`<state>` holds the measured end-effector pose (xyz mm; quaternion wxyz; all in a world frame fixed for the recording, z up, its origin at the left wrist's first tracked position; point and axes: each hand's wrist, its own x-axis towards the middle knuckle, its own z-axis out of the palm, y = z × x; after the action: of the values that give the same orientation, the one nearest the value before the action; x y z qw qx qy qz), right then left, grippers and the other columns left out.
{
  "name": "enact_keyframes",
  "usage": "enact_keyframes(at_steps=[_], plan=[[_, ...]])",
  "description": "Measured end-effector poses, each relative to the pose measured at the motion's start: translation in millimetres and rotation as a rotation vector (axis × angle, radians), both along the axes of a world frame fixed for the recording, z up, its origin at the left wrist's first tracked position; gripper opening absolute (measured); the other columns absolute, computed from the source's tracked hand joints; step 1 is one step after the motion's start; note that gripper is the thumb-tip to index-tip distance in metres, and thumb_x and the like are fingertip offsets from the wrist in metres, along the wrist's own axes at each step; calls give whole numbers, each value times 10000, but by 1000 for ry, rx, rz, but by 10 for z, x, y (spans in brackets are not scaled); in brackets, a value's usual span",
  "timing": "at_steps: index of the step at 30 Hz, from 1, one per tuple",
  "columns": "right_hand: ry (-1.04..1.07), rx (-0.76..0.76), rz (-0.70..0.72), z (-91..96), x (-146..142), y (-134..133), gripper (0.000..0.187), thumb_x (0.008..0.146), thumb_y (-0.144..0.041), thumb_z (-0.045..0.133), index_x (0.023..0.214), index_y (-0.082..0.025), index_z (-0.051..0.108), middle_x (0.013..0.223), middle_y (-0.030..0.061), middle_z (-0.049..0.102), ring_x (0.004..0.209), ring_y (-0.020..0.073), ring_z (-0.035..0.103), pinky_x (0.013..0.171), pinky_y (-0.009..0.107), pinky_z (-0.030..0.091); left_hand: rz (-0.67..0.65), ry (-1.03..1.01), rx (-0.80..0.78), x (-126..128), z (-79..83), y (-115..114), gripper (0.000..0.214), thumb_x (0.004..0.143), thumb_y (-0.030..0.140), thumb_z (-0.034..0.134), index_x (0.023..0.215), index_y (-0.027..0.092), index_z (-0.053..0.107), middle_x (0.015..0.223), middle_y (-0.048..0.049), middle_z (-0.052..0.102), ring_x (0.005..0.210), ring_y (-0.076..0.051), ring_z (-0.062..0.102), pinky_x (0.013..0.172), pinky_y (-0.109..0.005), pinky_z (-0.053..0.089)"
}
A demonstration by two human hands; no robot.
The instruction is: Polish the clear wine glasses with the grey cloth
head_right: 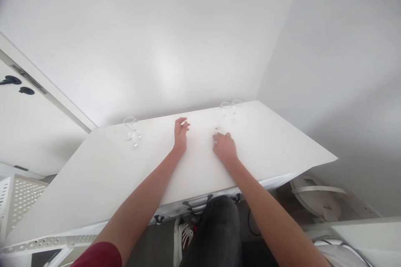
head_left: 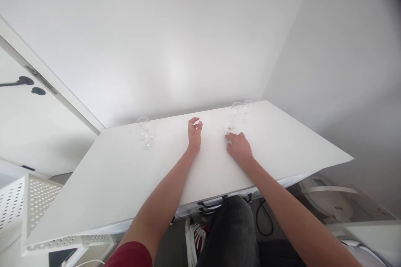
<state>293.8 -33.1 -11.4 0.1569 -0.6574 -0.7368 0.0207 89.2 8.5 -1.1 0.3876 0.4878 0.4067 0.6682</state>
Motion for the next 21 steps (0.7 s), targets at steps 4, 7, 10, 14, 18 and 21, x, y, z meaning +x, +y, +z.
enact_keyframes(at_steps=[4,7,10,14,18,21], plan=[[-3,-10,-243,-35,440,11,453,902,-230,476,1306,-270,676,1455,34,603,1144,329,540,833,402,512,-18,34,-62,15,-47,26,240,940,470,618,1084,281,654,1233,-75,602,1012,-201,590,868,-348,477],[8,-55,-318,-16,653,96,506,890,-280,480,1372,-285,635,1491,61,566,1121,324,603,852,435,534,-8,60,-73,32,-66,36,203,949,440,594,1049,276,662,1241,-76,585,1012,-201,576,840,-339,479],[28,-117,-339,28,792,225,572,860,-300,508,1426,-312,592,1480,81,573,1138,311,636,899,438,532,-16,71,-82,39,-68,35,179,946,417,589,1025,275,665,1256,-72,565,1016,-199,570,828,-334,481],[42,-171,-334,56,904,363,635,827,-307,535,1460,-352,552,1457,78,594,1155,306,639,924,438,526,-30,72,-93,39,-66,29,178,942,413,583,1003,269,669,1238,-75,564,1006,-200,574,822,-338,483],[40,-179,-330,2,946,401,646,832,-310,521,1475,-364,528,1540,53,516,1202,304,619,939,440,521,-22,87,-101,41,-71,30,184,945,419,568,983,265,662,1220,-76,570,1014,-203,567,813,-333,472],[33,-138,-338,-55,930,370,634,859,-319,492,1492,-362,496,1608,49,412,1205,295,613,912,427,528,-26,81,-115,39,-66,30,189,950,425,551,950,261,644,1193,-70,574,1010,-198,558,813,-323,460]])
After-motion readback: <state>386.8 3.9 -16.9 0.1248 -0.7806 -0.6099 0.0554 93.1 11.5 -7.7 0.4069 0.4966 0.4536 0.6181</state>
